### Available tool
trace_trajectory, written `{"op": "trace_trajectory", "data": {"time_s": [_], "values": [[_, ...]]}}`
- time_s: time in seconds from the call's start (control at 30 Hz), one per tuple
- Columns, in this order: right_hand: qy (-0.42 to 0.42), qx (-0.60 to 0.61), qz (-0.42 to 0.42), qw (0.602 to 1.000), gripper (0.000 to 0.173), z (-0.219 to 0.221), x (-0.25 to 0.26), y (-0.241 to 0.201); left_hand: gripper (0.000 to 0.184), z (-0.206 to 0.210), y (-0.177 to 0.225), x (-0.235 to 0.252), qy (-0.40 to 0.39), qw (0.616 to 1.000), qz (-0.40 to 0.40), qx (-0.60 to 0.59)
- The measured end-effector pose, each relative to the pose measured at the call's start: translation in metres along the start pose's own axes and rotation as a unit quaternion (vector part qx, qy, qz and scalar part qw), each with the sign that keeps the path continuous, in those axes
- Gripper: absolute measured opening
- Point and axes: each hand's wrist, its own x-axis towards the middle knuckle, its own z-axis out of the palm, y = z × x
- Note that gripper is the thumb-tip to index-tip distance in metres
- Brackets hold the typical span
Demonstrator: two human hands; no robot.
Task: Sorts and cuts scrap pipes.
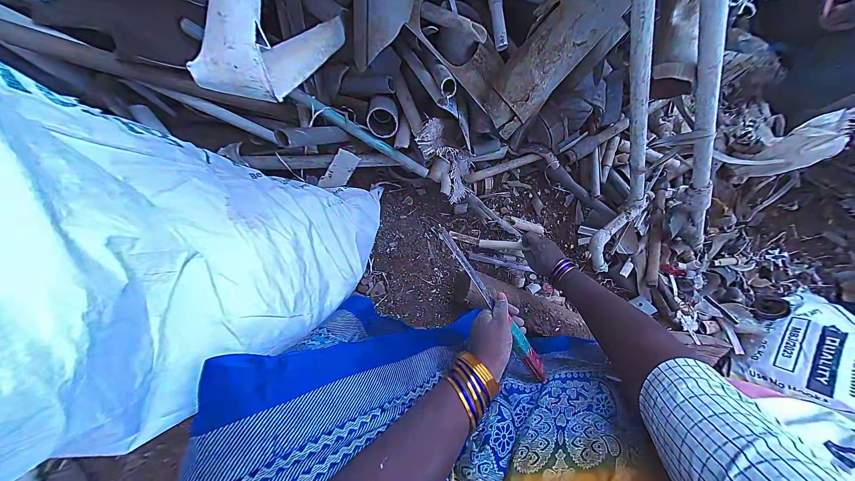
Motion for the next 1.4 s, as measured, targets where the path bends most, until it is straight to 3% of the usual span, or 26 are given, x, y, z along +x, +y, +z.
{"op": "trace_trajectory", "data": {"time_s": [0.07, 0.13, 0.2, 0.3, 0.43, 0.6, 0.67, 0.77, 0.87, 0.93, 0.97, 1.03, 1.07, 1.1, 1.17, 1.2, 1.23, 1.3, 1.4], "values": [[0.084, 0.019, 0.029, 0.996, 0.034, -0.009, 0.007, 0.012, 0.046, 0.0, -0.001, 0.001, 0.0, 1.0, 0.006, 0.001], [0.083, -0.007, 0.08, 0.993, 0.052, -0.016, 0.021, 0.017, 0.047, 0.0, -0.002, 0.003, -0.002, 1.0, 0.007, 0.004], [0.036, -0.043, 0.143, 0.988, 0.05, -0.018, 0.034, 0.016, 0.047, 0.001, -0.003, 0.004, -0.005, 1.0, 0.006, 0.011], [-0.023, -0.003, 0.214, 0.977, 0.053, -0.009, 0.045, 0.015, 0.048, 0.001, -0.005, 0.005, -0.023, 0.999, 0.011, 0.026], [0.013, 0.037, 0.273, 0.961, 0.043, 0.01, 0.041, 0.011, 0.048, 0.003, -0.002, 0.007, -0.03, 0.999, 0.016, 0.035], [-0.017, 0.173, 0.267, 0.948, 0.049, 0.002, 0.026, 0.024, 0.044, 0.006, 0.004, 0.007, -0.027, 0.999, 0.009, 0.045], [-0.004, 0.235, 0.249, 0.94, 0.044, -0.01, 0.013, 0.025, 0.042, 0.006, 0.005, 0.008, -0.031, 0.998, 0.017, 0.057], [0.107, 0.261, 0.182, 0.942, 0.041, -0.041, -0.025, 0.002, 0.039, 0.008, 0.003, 0.009, -0.035, 0.996, 0.034, 0.081], [0.204, 0.238, 0.153, 0.937, 0.038, -0.045, -0.062, -0.022, 0.046, 0.01, 0.0, 0.009, -0.045, 0.991, 0.031, 0.119], [0.137, 0.164, 0.173, 0.961, 0.042, -0.033, -0.081, -0.029, 0.049, 0.012, -0.003, 0.008, -0.044, 0.989, 0.034, 0.134], [0.039, 0.097, 0.186, 0.977, 0.047, -0.028, -0.087, -0.029, 0.051, 0.014, -0.003, 0.006, -0.042, 0.989, 0.038, 0.139], [-0.179, -0.036, 0.201, 0.962, 0.056, -0.02, -0.1, -0.037, 0.054, 0.015, -0.003, 0.002, -0.034, 0.987, 0.05, 0.15], [-0.214, -0.047, 0.213, 0.952, 0.057, -0.018, -0.107, -0.041, 0.056, 0.015, -0.004, 0.0, -0.032, 0.986, 0.054, 0.155], [-0.196, -0.021, 0.225, 0.954, 0.056, -0.02, -0.113, -0.044, 0.057, 0.014, -0.004, -0.003, -0.029, 0.986, 0.058, 0.155], [-0.083, 0.12, 0.243, 0.959, 0.044, -0.034, -0.128, -0.047, 0.056, 0.013, -0.006, -0.008, -0.026, 0.985, 0.07, 0.153], [-0.016, 0.235, 0.253, 0.938, 0.033, -0.042, -0.139, -0.052, 0.056, 0.012, -0.008, -0.011, -0.026, 0.985, 0.077, 0.151], [0.041, 0.371, 0.265, 0.889, 0.027, -0.053, -0.151, -0.061, 0.054, 0.011, -0.01, -0.013, -0.026, 0.984, 0.086, 0.151], [0.093, 0.589, 0.261, 0.759, 0.027, -0.081, -0.175, -0.078, 0.053, 0.009, -0.012, -0.015, -0.027, 0.982, 0.11, 0.15], [0.125, 0.747, 0.18, 0.628, 0.032, -0.111, -0.229, -0.097, 0.052, 0.005, -0.015, -0.017, -0.026, 0.974, 0.149, 0.167]]}}
